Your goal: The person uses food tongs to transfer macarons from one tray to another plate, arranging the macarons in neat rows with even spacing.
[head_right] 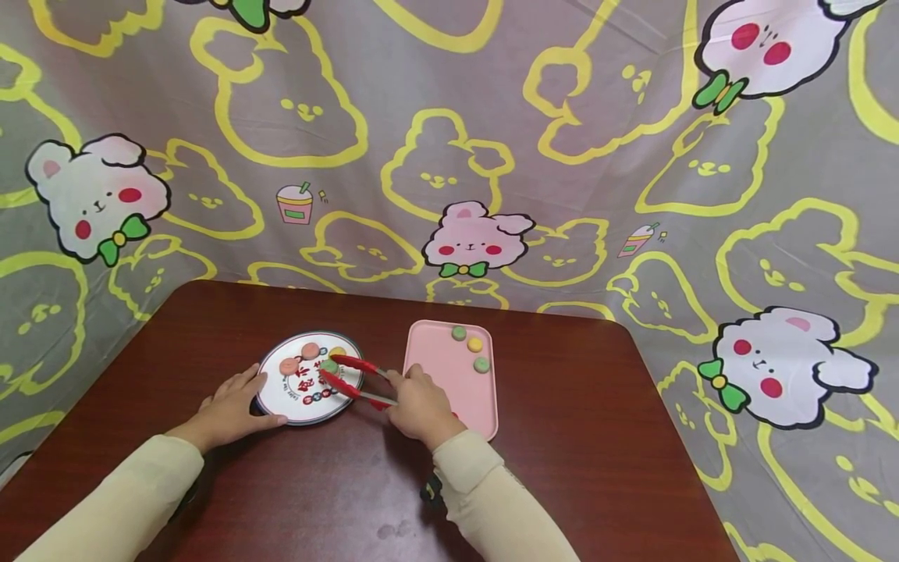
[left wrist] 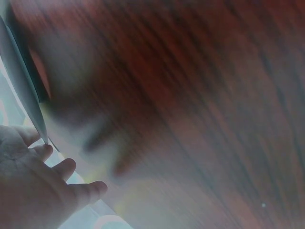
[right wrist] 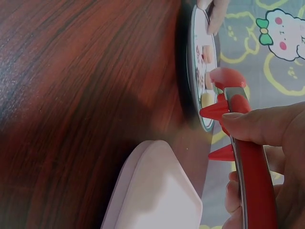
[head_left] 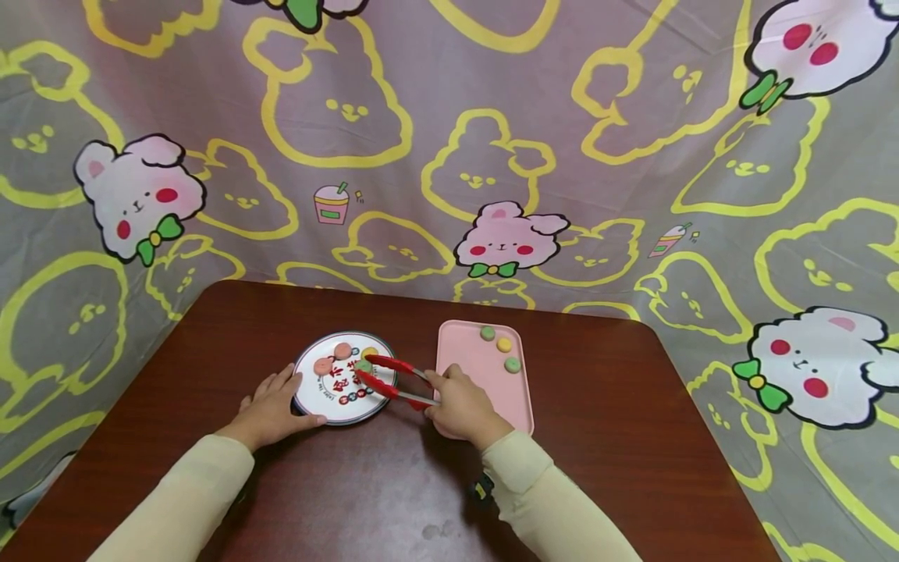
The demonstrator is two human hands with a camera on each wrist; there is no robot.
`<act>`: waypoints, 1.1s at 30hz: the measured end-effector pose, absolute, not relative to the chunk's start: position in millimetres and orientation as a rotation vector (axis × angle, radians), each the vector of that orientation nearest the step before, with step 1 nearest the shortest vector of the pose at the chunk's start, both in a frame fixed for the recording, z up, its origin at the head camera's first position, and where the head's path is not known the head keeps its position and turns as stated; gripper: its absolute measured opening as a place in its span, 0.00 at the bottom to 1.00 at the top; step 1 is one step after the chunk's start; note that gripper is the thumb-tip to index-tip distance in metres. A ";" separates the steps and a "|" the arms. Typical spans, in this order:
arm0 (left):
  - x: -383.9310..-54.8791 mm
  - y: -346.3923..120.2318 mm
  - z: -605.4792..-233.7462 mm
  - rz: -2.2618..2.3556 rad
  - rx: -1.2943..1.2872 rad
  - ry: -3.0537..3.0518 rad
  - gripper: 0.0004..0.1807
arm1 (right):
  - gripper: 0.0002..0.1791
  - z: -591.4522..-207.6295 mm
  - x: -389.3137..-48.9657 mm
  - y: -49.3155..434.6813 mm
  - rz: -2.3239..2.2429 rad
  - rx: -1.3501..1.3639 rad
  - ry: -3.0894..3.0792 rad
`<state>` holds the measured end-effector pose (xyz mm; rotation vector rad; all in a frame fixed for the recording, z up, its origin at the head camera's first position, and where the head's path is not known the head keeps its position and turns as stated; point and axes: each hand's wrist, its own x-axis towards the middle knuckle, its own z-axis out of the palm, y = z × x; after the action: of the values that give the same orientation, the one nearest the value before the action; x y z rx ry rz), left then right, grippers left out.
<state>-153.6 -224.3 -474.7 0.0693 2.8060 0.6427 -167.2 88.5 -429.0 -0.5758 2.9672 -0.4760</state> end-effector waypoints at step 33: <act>-152.5 -224.7 -475.0 0.654 0.089 2.818 0.63 | 0.33 -430.1 -176.4 69.7 -0.412 -0.579 2.940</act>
<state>-152.5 -224.7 -475.0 0.0894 2.8181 0.6537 -176.4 69.7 -430.1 -0.5793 2.9396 -0.4123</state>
